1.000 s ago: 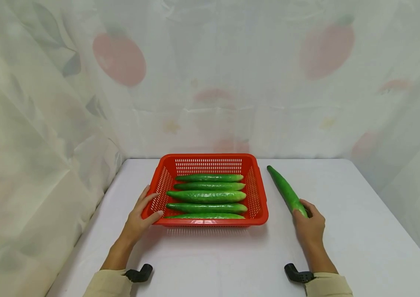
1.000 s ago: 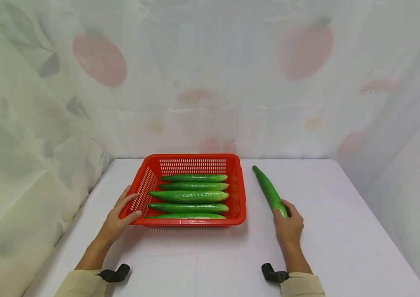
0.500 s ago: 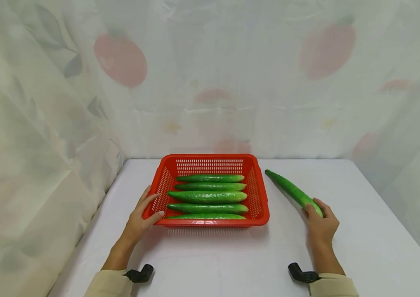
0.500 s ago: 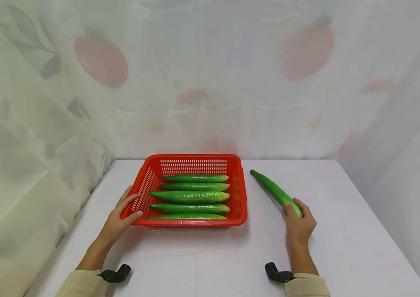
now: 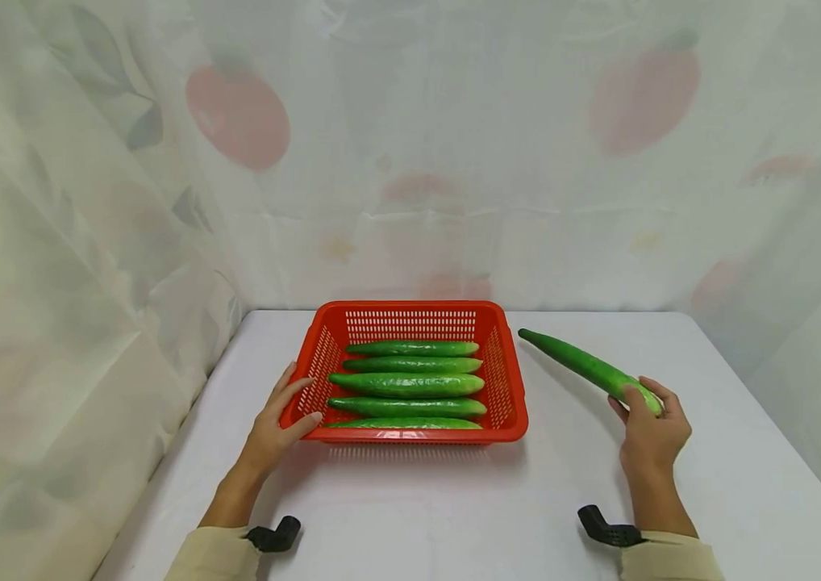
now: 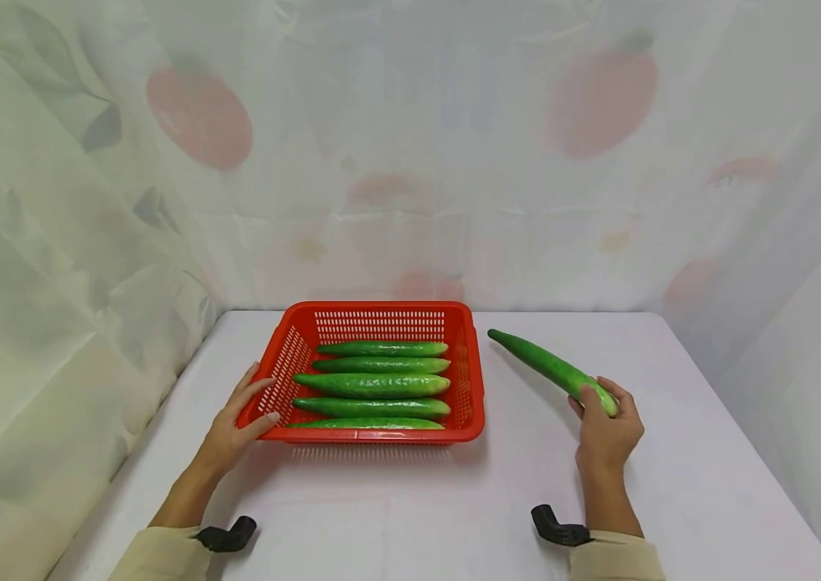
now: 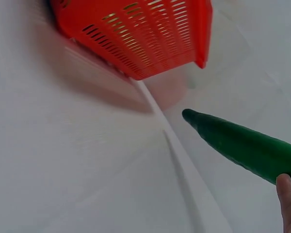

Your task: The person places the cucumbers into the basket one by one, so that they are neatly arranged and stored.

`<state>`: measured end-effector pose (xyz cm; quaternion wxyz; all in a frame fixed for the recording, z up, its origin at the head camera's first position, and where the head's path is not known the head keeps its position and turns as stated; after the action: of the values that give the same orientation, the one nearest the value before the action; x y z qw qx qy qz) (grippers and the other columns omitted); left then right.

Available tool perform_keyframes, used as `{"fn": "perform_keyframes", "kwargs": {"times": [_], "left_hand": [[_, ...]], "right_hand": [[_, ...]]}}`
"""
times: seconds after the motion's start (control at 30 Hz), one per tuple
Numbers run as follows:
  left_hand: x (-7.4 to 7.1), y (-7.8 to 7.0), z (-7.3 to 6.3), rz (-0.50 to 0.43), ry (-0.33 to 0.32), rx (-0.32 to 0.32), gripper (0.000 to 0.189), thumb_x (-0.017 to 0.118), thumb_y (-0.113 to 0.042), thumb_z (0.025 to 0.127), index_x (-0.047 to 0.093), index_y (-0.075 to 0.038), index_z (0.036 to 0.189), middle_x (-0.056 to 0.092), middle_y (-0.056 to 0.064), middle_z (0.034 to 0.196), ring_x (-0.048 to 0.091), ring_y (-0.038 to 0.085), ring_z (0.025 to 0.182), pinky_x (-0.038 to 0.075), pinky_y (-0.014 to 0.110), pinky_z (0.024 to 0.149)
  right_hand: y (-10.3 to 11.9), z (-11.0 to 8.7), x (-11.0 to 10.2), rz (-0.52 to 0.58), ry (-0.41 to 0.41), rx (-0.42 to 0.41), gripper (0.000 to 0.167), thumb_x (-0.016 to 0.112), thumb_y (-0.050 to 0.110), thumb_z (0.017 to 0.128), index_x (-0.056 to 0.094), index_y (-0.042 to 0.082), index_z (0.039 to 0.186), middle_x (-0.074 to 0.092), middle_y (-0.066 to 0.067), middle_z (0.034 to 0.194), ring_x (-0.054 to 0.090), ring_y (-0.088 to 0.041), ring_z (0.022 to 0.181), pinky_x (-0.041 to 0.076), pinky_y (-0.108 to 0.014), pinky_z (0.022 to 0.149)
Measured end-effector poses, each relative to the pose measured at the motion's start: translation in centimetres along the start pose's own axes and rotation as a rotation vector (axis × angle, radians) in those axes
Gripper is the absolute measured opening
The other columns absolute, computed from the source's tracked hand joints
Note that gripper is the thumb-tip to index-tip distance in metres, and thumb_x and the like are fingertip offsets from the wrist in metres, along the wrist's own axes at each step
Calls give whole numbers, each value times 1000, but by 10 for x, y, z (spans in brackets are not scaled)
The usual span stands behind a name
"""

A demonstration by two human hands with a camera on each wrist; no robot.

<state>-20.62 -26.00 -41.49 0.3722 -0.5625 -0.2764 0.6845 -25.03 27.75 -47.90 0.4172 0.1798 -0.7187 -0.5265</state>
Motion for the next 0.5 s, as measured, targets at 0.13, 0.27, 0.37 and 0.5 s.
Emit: {"fn": "perform_keyframes", "kwargs": {"times": [0.13, 0.27, 0.37, 0.5], "left_hand": [[0, 0, 0, 0, -1, 0, 54, 65, -14, 89, 48, 0, 138, 16, 16, 157, 27, 38, 136, 40, 41, 93], [0, -1, 0, -2, 0, -2, 54, 65, -14, 89, 47, 0, 138, 16, 17, 157, 27, 39, 136, 40, 47, 93], [0, -1, 0, 0, 0, -5, 55, 65, -13, 89, 47, 0, 138, 16, 17, 157, 27, 39, 136, 40, 46, 92], [0, -1, 0, -1, 0, -5, 54, 65, -13, 89, 47, 0, 138, 16, 17, 157, 27, 39, 136, 40, 46, 93]], "right_hand": [[14, 1, 3, 27, 0, -18, 31, 63, -3, 88, 60, 0, 119, 38, -11, 125, 46, -27, 114, 53, -33, 71], [25, 1, 7, 31, -7, -30, 31, 63, -2, 89, 60, 2, 120, 38, -12, 125, 47, -27, 114, 53, -33, 69], [32, 1, 10, 31, -8, -37, 32, 64, 0, 90, 60, 4, 121, 38, -11, 127, 46, -27, 116, 54, -32, 68], [39, 1, 13, 39, -15, -48, 32, 64, 2, 90, 59, 6, 122, 38, -11, 129, 45, -28, 118, 54, -32, 67]]}}
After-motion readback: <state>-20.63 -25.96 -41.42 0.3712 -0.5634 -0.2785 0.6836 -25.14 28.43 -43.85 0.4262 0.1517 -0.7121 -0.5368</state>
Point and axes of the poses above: each hand's wrist, its own z-axis towards the middle knuckle, its own x-axis out of the palm, y = z × x, the point moved 7 cm from there along z, towards the middle knuckle
